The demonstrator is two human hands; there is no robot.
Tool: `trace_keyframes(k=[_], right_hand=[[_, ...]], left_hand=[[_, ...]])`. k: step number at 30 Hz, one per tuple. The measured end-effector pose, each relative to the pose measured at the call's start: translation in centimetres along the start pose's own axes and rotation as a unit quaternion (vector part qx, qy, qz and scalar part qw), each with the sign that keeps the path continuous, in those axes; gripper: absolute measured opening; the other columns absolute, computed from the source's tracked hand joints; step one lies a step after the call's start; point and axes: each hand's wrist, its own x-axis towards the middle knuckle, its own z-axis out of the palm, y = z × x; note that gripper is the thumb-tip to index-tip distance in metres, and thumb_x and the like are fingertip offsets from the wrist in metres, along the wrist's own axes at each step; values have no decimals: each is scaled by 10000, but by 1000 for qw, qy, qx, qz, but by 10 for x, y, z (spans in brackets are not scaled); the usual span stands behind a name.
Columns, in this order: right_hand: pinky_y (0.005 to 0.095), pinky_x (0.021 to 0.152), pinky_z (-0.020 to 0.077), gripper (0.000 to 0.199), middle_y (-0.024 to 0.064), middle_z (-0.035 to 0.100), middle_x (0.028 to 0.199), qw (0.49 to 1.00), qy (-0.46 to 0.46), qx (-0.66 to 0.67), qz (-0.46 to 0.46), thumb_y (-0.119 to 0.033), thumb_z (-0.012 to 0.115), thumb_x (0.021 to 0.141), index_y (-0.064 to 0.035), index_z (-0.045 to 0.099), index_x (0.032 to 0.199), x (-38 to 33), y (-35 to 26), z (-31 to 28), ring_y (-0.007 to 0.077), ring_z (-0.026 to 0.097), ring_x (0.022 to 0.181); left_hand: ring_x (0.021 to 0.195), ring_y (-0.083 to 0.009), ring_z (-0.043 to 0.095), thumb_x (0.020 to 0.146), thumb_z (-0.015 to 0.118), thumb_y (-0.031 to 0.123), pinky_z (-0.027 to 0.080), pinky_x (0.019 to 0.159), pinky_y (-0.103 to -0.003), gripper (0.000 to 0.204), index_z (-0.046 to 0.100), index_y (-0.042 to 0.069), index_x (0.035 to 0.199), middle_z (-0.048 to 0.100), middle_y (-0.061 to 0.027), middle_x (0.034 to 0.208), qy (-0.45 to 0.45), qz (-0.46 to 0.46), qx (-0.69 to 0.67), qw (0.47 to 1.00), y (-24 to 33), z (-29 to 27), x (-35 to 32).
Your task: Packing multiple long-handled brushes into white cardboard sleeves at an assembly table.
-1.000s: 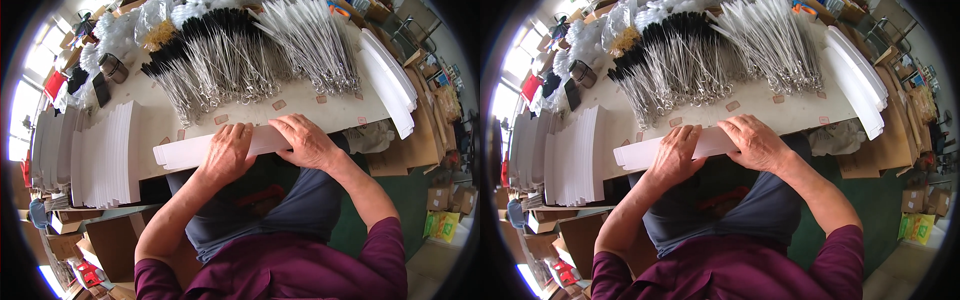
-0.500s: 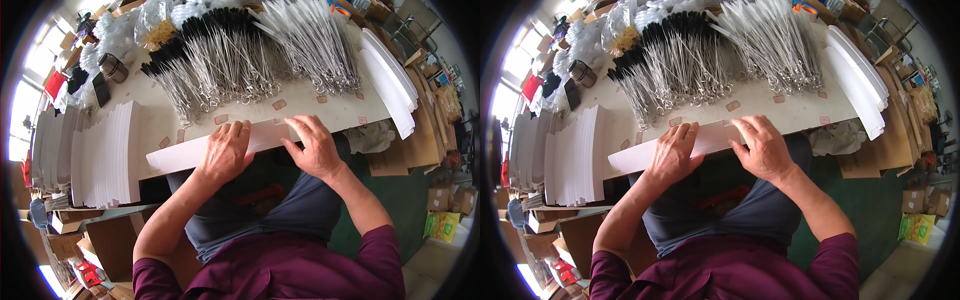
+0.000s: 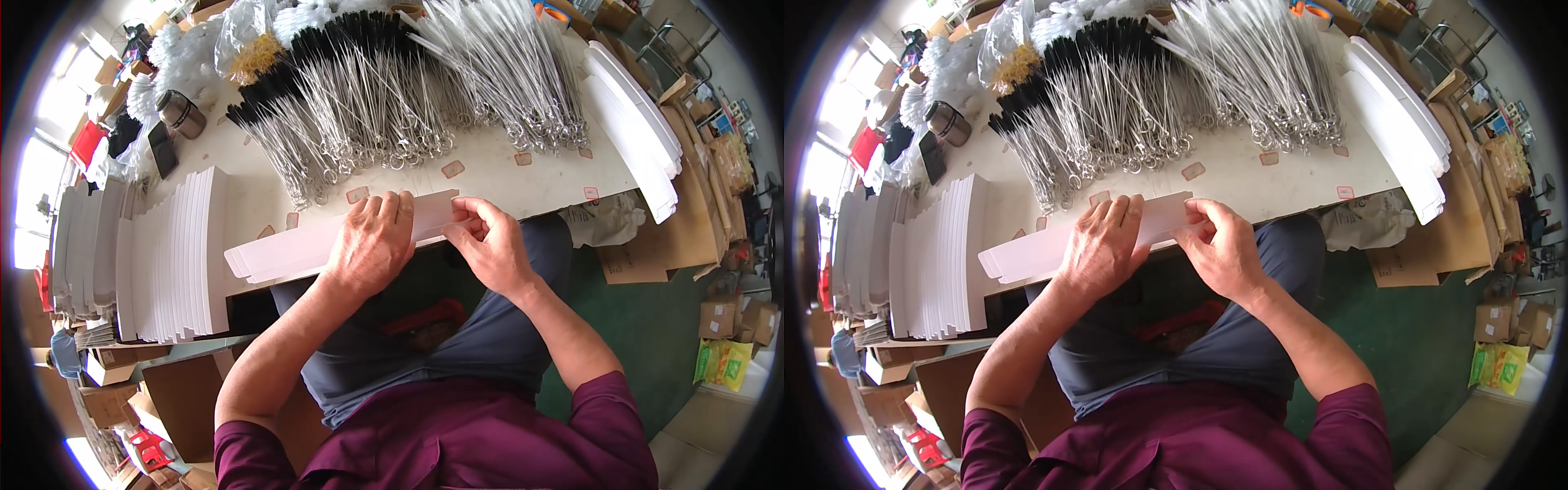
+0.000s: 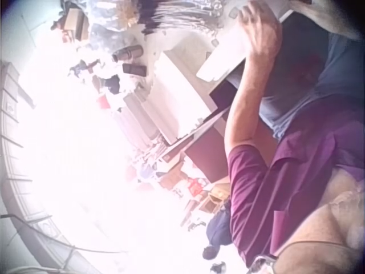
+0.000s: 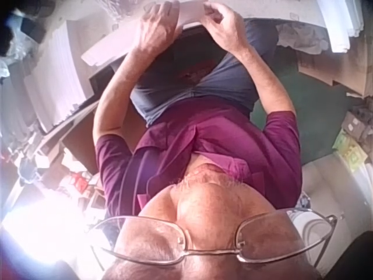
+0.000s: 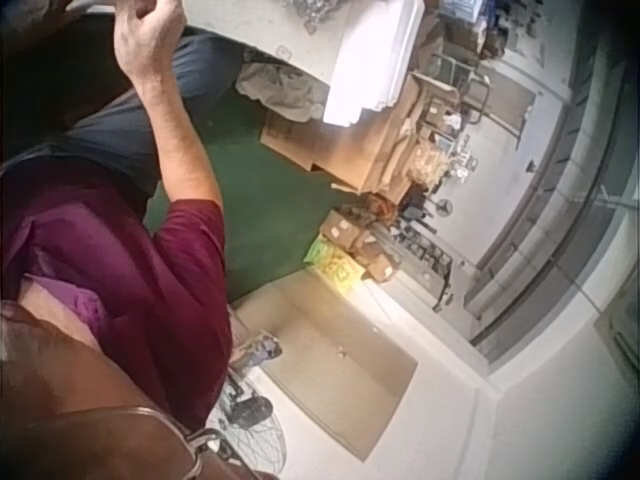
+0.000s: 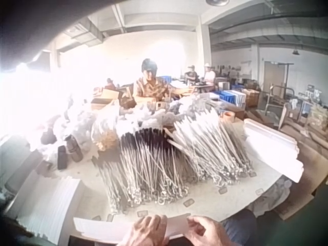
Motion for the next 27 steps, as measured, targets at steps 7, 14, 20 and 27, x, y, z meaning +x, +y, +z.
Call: trace_keyframes(k=[7,14,20,27], right_hand=[[258,694,549,329,72,720,965,988,-53,119,88,-154,735,968,75,660,1191,4,-4,-11,89,656,814],[232,518,501,359,98,704,995,963,-143,157,167,-213,690,1003,87,642,1195,12,-20,-27,108,668,688],[225,397,426,359,93,649,961,912,-161,276,256,-247,658,1017,80,618,1161,18,-23,-33,126,648,548],[217,401,386,375,128,691,1057,869,-191,328,318,-249,653,1025,46,611,1252,17,-17,-37,115,623,543]], left_hand=[[1006,-309,642,768,785,211,533,899,-414,639,561,-64,1299,616,-165,1164,-3,8,1,1000,-2,1,-2],[1022,-307,639,769,775,202,533,906,-417,636,569,-60,1311,616,-164,1193,-5,5,-5,1000,0,-1,-6],[1013,-314,641,753,770,193,534,909,-420,636,576,-60,1304,619,-176,1201,8,14,-13,1000,-2,3,-6],[959,-322,668,747,772,185,555,867,-422,593,592,-57,1258,640,-171,1150,21,28,-28,999,0,8,-10]])
